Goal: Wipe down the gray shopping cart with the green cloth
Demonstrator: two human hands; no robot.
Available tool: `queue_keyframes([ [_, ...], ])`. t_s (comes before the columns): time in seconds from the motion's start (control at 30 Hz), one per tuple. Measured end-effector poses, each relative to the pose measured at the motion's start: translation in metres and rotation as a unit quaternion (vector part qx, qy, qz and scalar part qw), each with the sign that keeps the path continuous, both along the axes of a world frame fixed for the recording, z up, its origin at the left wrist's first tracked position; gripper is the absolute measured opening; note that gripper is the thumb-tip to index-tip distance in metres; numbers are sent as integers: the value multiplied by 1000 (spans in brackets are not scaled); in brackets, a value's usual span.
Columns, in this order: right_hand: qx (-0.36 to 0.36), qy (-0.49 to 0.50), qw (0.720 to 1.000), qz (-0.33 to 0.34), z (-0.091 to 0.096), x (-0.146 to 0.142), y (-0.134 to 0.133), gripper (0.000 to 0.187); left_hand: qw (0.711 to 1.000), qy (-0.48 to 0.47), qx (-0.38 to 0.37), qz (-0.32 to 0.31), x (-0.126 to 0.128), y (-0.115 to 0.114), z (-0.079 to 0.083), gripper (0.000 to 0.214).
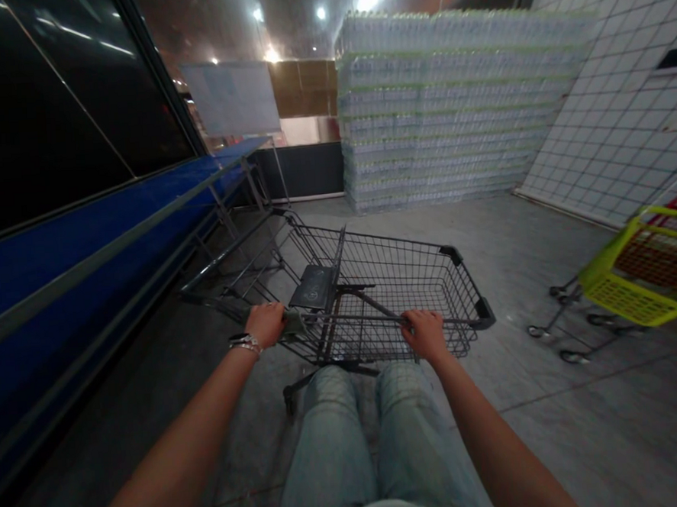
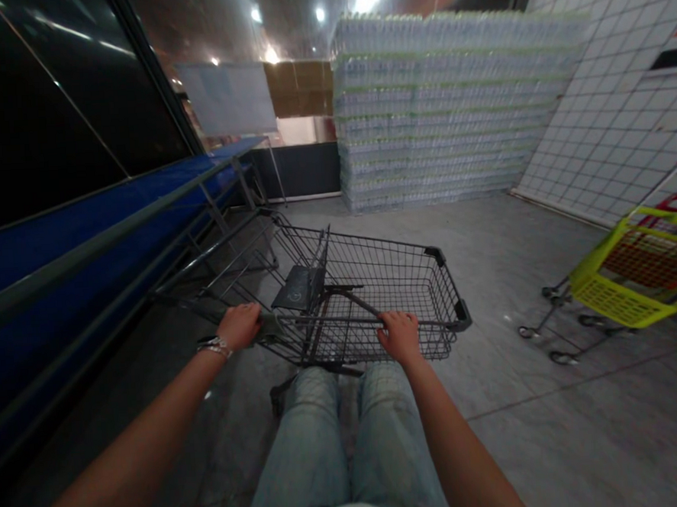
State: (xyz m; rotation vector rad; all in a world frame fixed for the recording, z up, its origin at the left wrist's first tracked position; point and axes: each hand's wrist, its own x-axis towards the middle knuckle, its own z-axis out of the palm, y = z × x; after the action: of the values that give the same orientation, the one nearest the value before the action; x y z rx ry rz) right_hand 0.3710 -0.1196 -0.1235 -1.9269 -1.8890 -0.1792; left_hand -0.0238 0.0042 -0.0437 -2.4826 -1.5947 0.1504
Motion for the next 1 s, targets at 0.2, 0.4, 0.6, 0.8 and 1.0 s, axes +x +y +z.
queue_keyframes([
  [0.2,-29,6,999,14,6,2,-1,22,997,-57,-18,-49,103,-38,-10,23],
  [0.4,-50,-10,999,7,6,3,-1,19,986,-126,-50,-100,253,-88,-24,24],
  [0.6,-49,-24,999,-2,4,9,-1,29,976,-149,-42,-152,273,-93,-31,27],
  [0.8,-51,-9,998,24,3,14,-3,30,984,-127,-5,-126,156,-59,-26,21],
  [1.0,-50,23,997,45,8,14,-5,23,997,-60,41,8,4,-13,-6,20],
])
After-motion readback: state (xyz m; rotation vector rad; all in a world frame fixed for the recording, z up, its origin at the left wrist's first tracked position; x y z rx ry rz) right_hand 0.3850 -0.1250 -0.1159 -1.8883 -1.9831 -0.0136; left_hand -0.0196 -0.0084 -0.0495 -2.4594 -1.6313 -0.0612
